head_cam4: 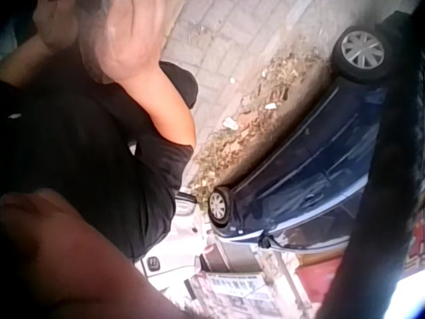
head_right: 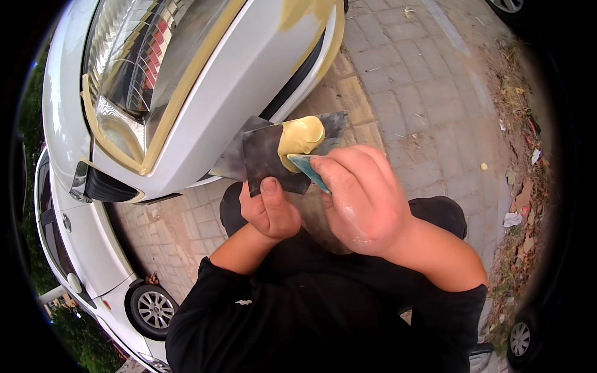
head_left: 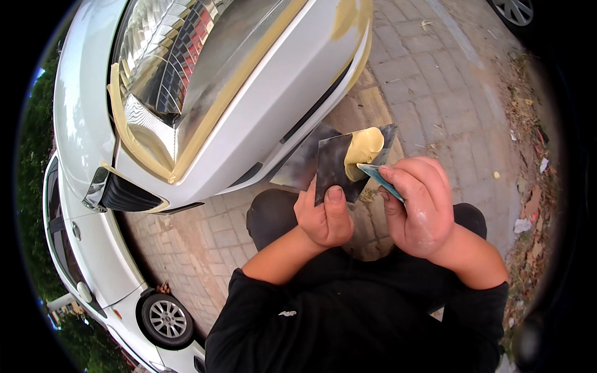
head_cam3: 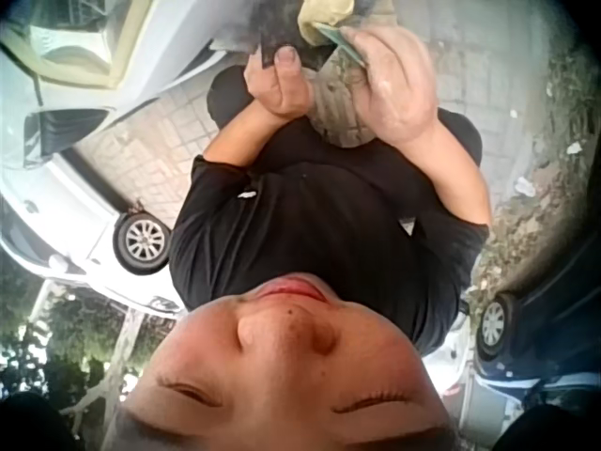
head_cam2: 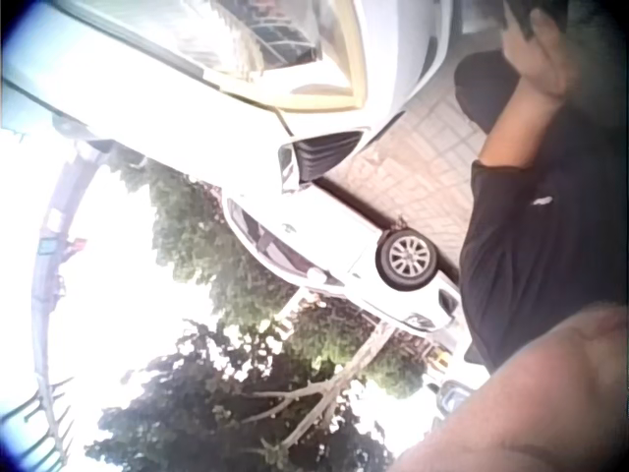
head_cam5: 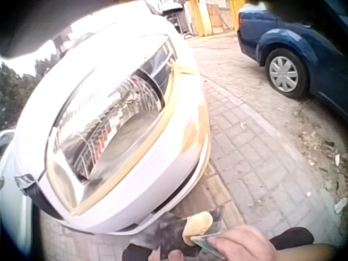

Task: The person applies a yellowish body filler to the front bumper of a white car using a blue plastic spreader. They repeatedly scoop the filler from a plastic sheet and spread it over a damaged area near the headlight and lower bumper edge.

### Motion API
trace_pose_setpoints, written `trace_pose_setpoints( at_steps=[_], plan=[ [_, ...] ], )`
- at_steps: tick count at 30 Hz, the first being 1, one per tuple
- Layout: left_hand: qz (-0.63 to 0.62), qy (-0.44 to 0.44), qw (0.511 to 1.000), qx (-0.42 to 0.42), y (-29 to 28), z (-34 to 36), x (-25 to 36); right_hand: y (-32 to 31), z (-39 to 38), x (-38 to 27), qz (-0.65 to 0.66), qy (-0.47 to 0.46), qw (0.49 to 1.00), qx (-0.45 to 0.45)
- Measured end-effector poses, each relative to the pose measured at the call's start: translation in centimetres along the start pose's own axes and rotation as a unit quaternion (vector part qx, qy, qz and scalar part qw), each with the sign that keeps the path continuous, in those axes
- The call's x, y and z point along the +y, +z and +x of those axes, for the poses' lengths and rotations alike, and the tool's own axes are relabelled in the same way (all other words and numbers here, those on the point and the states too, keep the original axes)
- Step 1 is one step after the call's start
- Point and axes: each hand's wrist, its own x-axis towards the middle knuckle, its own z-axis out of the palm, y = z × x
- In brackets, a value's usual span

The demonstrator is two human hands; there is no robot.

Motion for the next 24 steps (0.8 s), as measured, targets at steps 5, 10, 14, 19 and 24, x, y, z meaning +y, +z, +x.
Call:
trace_pose_setpoints(
  at_steps=[5, 10, 14, 19, 24],
  plan=[
    [0.055, 0.027, 0.998, -0.007, 0.3, -1.1, -0.5, 0.0, 0.0, -0.1, -0.002, 0.013, 1.0, 0.006],
    [0.039, 0.032, 0.999, -0.004, 0.9, -0.8, -0.4, 0.2, -0.4, 0.0, 0.005, 0.022, 1.0, -0.005],
    [0.067, 0.03, 0.997, -0.013, 1.0, -0.6, 0.4, 0.3, -0.8, 0.5, 0.005, -0.002, 1.0, -0.008],
    [0.065, 0.003, 0.998, -0.014, 1.0, -0.1, 0.4, 0.4, -0.9, 0.9, 0.006, -0.027, 0.999, -0.029],
    [0.073, -0.047, 0.996, 0.016, 1.1, 0.8, 0.8, 0.4, -1.0, 1.3, -0.005, -0.027, 0.997, -0.071]
  ],
)
